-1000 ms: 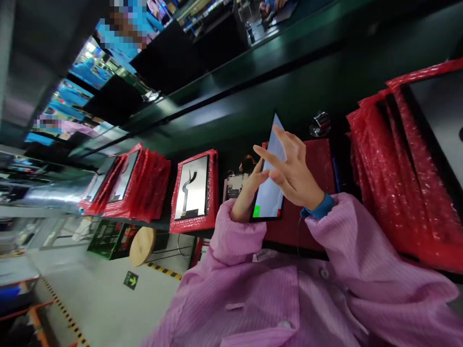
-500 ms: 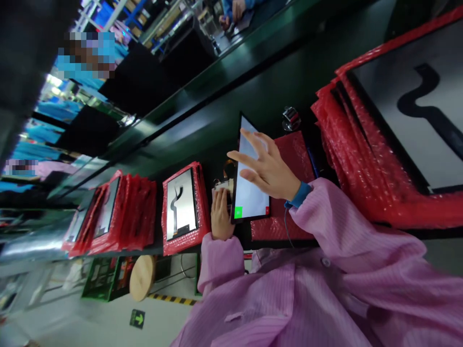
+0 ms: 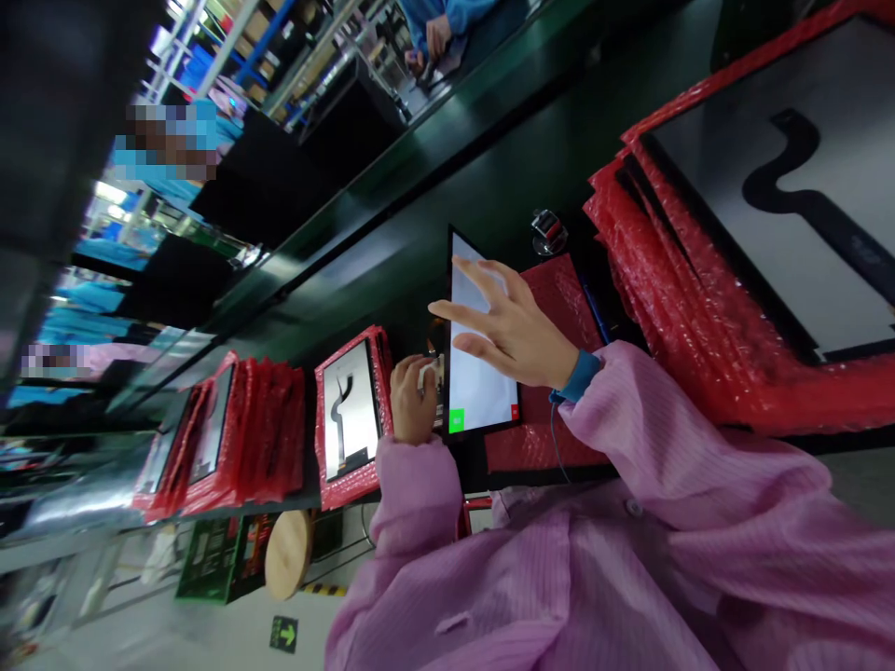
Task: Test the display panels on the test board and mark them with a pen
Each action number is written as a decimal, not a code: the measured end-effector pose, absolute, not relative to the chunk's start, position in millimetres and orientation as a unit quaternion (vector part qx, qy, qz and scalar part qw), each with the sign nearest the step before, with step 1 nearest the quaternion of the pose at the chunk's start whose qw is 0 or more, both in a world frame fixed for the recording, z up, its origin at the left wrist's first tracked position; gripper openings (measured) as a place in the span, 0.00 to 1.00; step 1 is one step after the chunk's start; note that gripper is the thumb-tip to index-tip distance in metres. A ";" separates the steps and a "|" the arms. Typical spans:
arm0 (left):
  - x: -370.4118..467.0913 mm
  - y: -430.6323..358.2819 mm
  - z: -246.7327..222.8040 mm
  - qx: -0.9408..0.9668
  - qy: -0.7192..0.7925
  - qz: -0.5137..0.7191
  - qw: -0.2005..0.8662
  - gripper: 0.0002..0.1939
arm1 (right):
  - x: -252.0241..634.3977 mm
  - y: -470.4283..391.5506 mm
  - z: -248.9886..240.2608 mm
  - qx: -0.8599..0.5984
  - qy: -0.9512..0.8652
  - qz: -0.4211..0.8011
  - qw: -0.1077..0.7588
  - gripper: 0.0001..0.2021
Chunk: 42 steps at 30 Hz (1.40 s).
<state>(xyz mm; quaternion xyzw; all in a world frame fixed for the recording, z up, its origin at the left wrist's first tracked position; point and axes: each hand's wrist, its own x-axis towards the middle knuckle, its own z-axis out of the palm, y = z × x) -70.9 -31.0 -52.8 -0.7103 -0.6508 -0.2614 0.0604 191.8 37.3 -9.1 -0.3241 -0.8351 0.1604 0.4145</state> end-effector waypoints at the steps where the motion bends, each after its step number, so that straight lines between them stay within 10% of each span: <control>1: -72.0 -22.1 -46.5 -0.714 -0.646 -0.263 0.056 0.14 | 192.2 37.4 -8.6 -0.330 -0.835 0.160 0.410 0.29; 42: -31.0 -94.6 -70.0 -0.872 -0.446 -0.202 -0.017 0.25 | 219.2 15.1 27.2 -0.371 -0.831 0.188 0.370 0.30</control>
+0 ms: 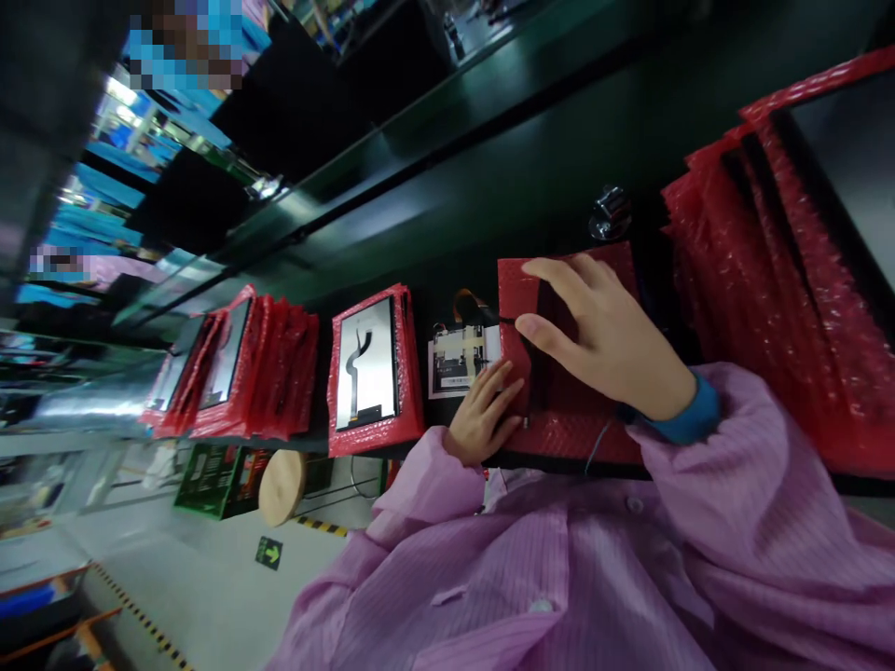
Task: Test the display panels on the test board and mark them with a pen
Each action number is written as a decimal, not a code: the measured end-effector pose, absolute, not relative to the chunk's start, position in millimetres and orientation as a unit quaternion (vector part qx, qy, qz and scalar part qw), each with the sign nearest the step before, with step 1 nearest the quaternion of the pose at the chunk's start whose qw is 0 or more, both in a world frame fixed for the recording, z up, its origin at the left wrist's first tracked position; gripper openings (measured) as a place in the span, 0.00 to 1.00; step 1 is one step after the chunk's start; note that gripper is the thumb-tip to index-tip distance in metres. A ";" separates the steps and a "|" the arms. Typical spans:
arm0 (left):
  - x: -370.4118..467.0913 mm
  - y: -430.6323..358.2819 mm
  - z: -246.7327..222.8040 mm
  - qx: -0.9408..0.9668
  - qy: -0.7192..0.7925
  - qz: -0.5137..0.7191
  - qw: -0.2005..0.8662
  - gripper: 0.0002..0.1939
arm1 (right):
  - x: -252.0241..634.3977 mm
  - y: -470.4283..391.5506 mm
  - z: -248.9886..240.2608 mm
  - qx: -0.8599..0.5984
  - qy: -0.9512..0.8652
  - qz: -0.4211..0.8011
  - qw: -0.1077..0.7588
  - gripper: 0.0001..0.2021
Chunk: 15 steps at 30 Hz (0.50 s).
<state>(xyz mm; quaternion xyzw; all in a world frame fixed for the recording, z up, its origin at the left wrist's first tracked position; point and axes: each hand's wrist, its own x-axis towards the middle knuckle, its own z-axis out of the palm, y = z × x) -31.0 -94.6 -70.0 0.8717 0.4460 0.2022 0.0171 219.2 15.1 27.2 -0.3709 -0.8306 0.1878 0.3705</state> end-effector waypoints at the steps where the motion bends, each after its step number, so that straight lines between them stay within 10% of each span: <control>1: -26.2 -95.7 -70.7 0.875 0.448 0.181 0.023 0.26 | 226.9 11.3 28.5 -0.384 -0.826 0.206 0.358 0.31; 15: -17.5 -95.1 -79.3 0.835 0.510 0.180 0.104 0.37 | 259.8 -12.2 2.0 -0.511 -0.518 0.561 0.393 0.47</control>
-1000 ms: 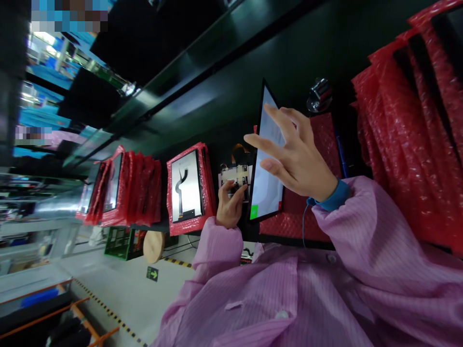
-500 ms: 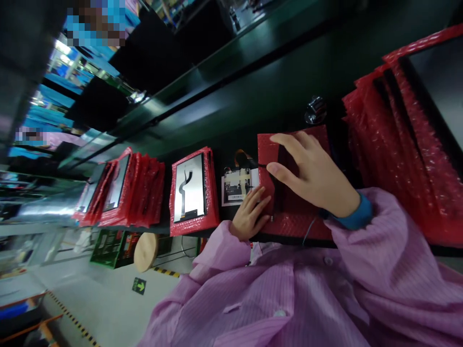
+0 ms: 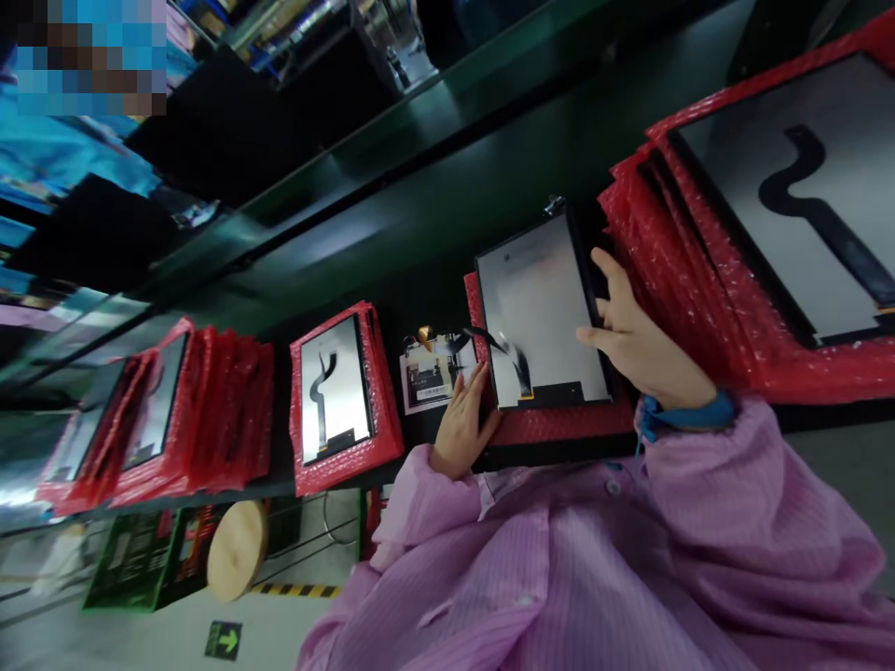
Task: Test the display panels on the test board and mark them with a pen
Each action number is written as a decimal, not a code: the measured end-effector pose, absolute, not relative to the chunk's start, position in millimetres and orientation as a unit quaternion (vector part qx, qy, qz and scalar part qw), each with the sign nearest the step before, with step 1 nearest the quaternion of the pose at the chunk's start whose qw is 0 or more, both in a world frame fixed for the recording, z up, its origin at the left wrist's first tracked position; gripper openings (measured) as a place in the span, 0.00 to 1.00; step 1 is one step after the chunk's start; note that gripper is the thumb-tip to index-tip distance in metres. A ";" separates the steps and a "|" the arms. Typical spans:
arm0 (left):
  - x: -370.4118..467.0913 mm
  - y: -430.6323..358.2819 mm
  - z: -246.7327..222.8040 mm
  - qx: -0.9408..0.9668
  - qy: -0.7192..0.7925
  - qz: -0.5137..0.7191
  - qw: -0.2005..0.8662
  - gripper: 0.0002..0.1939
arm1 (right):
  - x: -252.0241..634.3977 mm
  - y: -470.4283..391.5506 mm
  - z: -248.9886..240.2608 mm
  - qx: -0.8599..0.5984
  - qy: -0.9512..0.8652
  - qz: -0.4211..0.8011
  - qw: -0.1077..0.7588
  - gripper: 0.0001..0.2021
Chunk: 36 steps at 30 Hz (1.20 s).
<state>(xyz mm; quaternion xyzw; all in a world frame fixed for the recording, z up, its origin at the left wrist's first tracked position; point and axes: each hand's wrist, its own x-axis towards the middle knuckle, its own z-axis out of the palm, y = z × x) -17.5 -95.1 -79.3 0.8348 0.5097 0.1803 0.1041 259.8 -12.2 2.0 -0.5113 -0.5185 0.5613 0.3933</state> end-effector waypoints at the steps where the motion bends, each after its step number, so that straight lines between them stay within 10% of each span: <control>1: -17.3 -95.3 -80.2 0.834 0.509 0.183 0.108 0.37 | 256.4 -10.1 -4.0 -0.508 -0.512 0.574 0.388 0.48; 7: -15.0 -100.2 -80.3 0.839 0.498 0.197 0.097 0.36 | 254.9 -0.4 -35.9 -0.547 -0.537 0.556 0.321 0.47; 14: -20.6 -68.6 -27.2 0.807 0.453 0.378 -0.018 0.12 | 222.8 -13.1 14.7 -0.607 -0.771 0.099 0.167 0.27; 22: -29.5 11.2 -33.1 0.775 0.469 0.408 -0.114 0.13 | 148.9 39.3 -14.2 -0.348 -0.845 0.339 0.222 0.09; 36: -42.8 4.2 -40.0 0.855 0.437 0.279 -0.024 0.13 | 145.8 39.9 -40.6 -0.326 -0.840 0.344 0.265 0.05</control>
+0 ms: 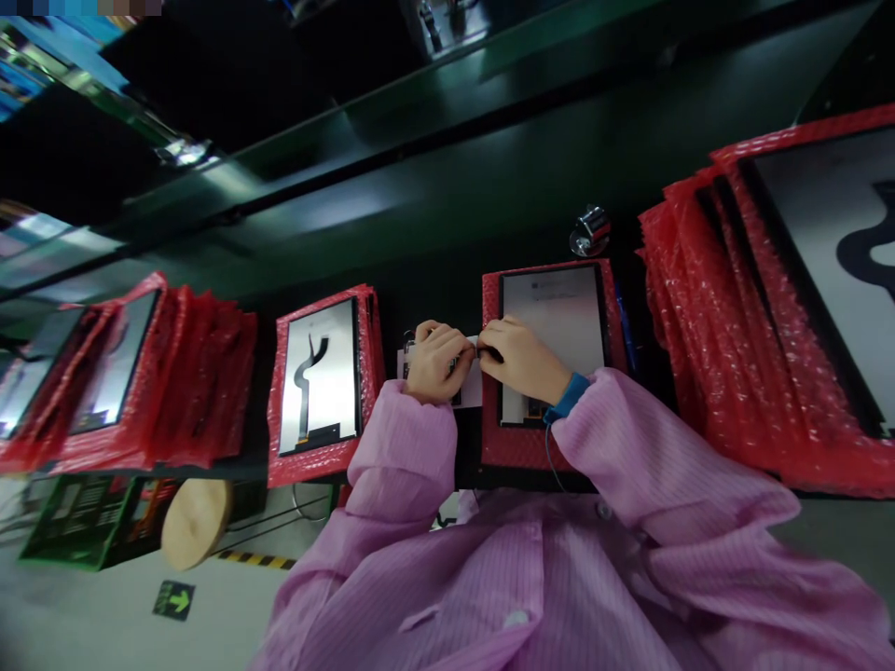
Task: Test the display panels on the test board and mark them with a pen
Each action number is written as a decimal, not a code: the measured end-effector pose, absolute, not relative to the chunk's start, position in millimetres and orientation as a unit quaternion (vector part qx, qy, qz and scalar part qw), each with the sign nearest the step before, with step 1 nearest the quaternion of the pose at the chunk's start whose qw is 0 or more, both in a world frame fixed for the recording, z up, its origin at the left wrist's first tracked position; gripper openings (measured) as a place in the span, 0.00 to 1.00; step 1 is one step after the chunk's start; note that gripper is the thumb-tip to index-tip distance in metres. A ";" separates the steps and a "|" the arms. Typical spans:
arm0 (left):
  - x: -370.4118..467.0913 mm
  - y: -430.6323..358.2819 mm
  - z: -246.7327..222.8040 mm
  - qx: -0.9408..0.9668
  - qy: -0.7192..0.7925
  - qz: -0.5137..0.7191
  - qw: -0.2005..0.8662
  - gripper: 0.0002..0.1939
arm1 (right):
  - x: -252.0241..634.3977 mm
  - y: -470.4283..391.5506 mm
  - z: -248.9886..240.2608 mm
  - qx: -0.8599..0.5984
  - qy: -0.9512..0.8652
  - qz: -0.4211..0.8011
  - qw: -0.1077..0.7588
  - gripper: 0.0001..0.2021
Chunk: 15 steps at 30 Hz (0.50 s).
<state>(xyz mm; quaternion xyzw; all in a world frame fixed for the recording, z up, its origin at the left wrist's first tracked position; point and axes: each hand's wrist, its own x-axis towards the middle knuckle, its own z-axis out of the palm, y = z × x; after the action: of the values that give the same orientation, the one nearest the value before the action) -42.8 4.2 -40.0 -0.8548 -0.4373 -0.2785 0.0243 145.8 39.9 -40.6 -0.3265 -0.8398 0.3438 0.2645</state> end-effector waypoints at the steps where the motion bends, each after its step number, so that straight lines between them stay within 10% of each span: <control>1: -42.8 4.3 -40.6 -0.855 -0.437 -0.279 0.026 0.13 | 145.3 40.0 -41.2 -0.323 -0.842 0.342 0.265 0.05; 15: -40.6 3.9 -44.5 -0.841 -0.483 -0.245 0.025 0.16 | 148.2 40.9 -42.0 -0.315 -0.857 0.334 0.235 0.09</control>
<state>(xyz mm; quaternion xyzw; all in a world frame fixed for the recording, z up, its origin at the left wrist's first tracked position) -40.6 3.9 -44.5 -0.8406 -0.4826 -0.2447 0.0246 148.2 40.9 -42.0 -0.3147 -0.8568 0.3340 0.2351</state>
